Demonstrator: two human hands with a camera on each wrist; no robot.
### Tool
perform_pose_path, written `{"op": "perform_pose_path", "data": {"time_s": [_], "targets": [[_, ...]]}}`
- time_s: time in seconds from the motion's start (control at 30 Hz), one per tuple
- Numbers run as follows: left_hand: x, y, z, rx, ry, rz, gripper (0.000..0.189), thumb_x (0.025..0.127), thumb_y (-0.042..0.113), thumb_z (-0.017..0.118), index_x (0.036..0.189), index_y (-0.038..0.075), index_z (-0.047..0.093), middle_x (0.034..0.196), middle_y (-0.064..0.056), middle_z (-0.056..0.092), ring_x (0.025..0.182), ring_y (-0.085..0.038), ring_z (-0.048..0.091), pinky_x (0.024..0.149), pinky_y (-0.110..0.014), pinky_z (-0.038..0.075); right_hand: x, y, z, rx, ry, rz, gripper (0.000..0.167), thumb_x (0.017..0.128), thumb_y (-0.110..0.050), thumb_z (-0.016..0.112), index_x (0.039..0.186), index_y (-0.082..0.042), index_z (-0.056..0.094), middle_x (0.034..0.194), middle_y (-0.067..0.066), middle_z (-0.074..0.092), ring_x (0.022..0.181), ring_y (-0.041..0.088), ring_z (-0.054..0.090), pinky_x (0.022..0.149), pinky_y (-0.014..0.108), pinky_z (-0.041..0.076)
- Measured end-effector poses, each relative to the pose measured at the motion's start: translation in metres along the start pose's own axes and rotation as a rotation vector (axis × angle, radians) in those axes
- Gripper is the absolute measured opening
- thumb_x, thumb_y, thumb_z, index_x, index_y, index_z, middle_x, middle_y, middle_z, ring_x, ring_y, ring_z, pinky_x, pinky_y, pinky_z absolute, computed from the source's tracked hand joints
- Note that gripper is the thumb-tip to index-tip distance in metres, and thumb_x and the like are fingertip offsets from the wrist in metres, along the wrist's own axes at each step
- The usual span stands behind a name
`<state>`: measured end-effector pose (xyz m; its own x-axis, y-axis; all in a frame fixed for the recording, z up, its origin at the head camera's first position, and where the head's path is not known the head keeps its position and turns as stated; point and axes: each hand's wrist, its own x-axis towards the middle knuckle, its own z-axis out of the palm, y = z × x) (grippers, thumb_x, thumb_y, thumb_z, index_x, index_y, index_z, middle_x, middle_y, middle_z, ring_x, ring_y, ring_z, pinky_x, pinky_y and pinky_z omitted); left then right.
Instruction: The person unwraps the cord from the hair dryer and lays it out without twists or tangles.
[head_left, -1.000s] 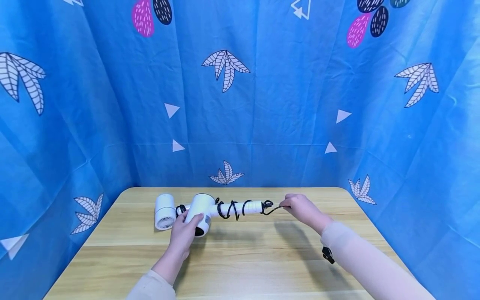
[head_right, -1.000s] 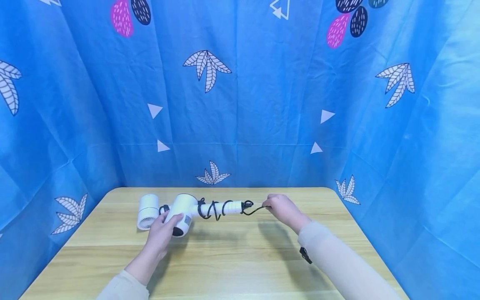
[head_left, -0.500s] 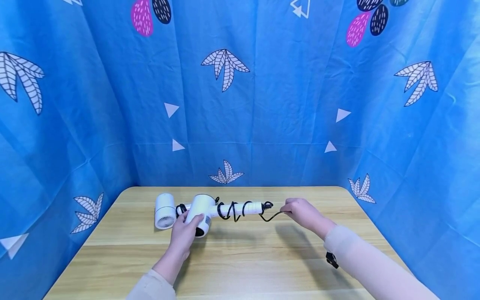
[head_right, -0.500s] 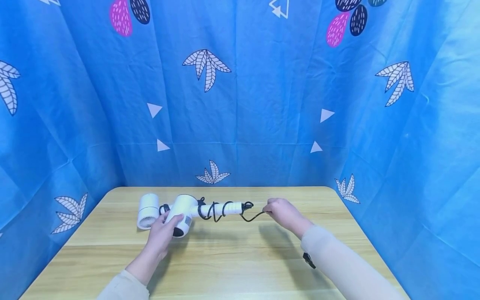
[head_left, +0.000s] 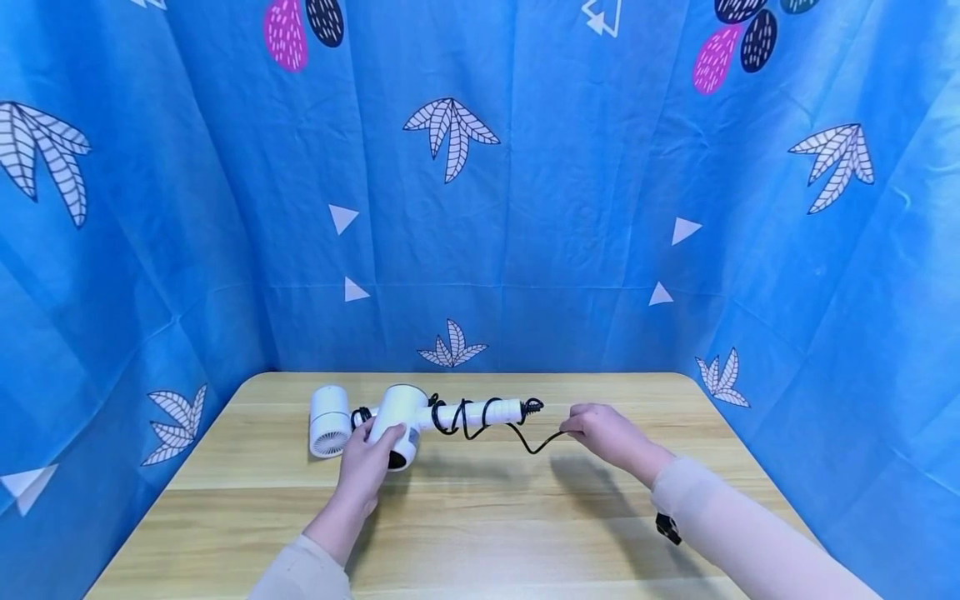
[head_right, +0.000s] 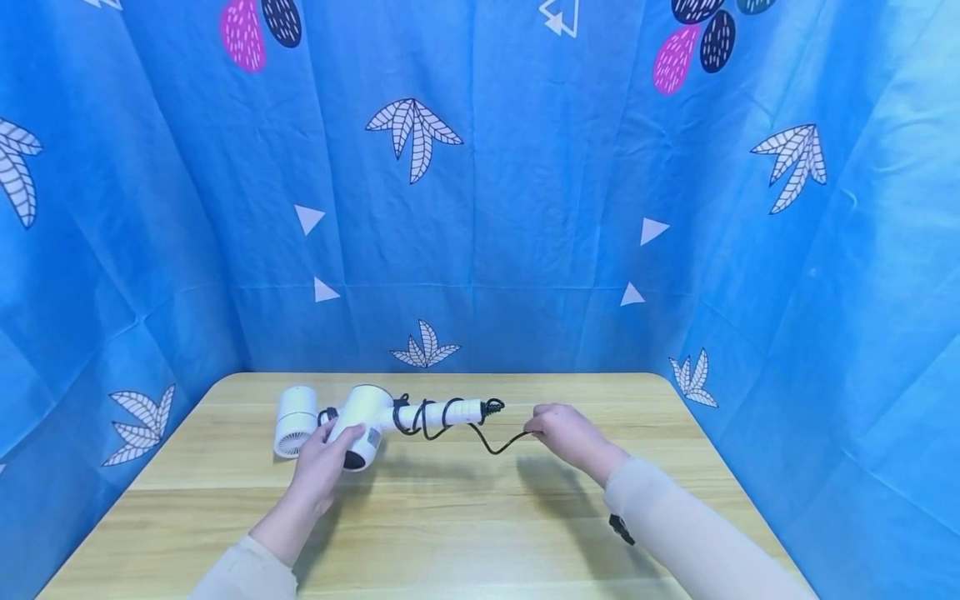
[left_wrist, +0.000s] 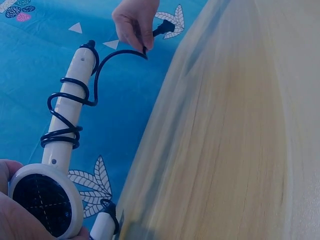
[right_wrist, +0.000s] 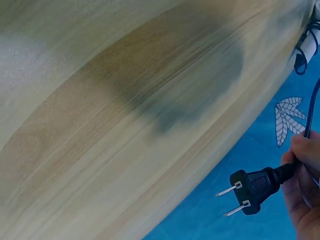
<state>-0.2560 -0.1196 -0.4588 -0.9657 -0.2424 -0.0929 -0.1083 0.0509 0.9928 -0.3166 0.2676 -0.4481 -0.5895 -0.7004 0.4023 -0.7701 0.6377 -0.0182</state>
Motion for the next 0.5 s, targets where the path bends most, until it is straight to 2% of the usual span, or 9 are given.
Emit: {"op": "perform_pose_path", "data": {"time_s": [0.2,0.33,0.5], "targets": [[-0.001,-0.001,-0.002,0.001,-0.003,-0.011,0.086,0.093,0.035,0.067,0.154,-0.006,0.022,0.154,-0.03,0.03,0.138,-0.045,0.035,0.116,-0.054,0.029,-0.001,-0.004,-0.002,-0.009,0.022,-0.04,0.016,0.08,0.004,0.078,0.086,-0.011,0.078,0.073,-0.008,0.056,0.066,0.004,0.056,0.061,0.022,0.053],[0.0,0.0,-0.004,0.009,-0.005,-0.016,0.088,0.093,0.036,0.068,0.155,-0.005,0.021,0.155,-0.031,0.028,0.139,-0.045,0.034,0.116,-0.055,0.028,-0.001,-0.009,-0.007,-0.014,0.013,-0.042,0.016,0.08,0.004,0.079,0.086,-0.012,0.077,0.072,-0.008,0.054,0.065,0.004,0.053,0.061,0.022,0.052],[0.0,0.002,-0.004,0.011,-0.004,-0.022,0.089,0.092,0.037,0.068,0.155,-0.004,0.021,0.155,-0.03,0.028,0.139,-0.045,0.034,0.116,-0.055,0.028,0.0,-0.012,-0.016,0.01,-0.005,-0.047,0.016,0.081,0.004,0.078,0.09,-0.009,0.078,0.075,-0.007,0.059,0.069,0.005,0.057,0.064,0.022,0.054]]}}
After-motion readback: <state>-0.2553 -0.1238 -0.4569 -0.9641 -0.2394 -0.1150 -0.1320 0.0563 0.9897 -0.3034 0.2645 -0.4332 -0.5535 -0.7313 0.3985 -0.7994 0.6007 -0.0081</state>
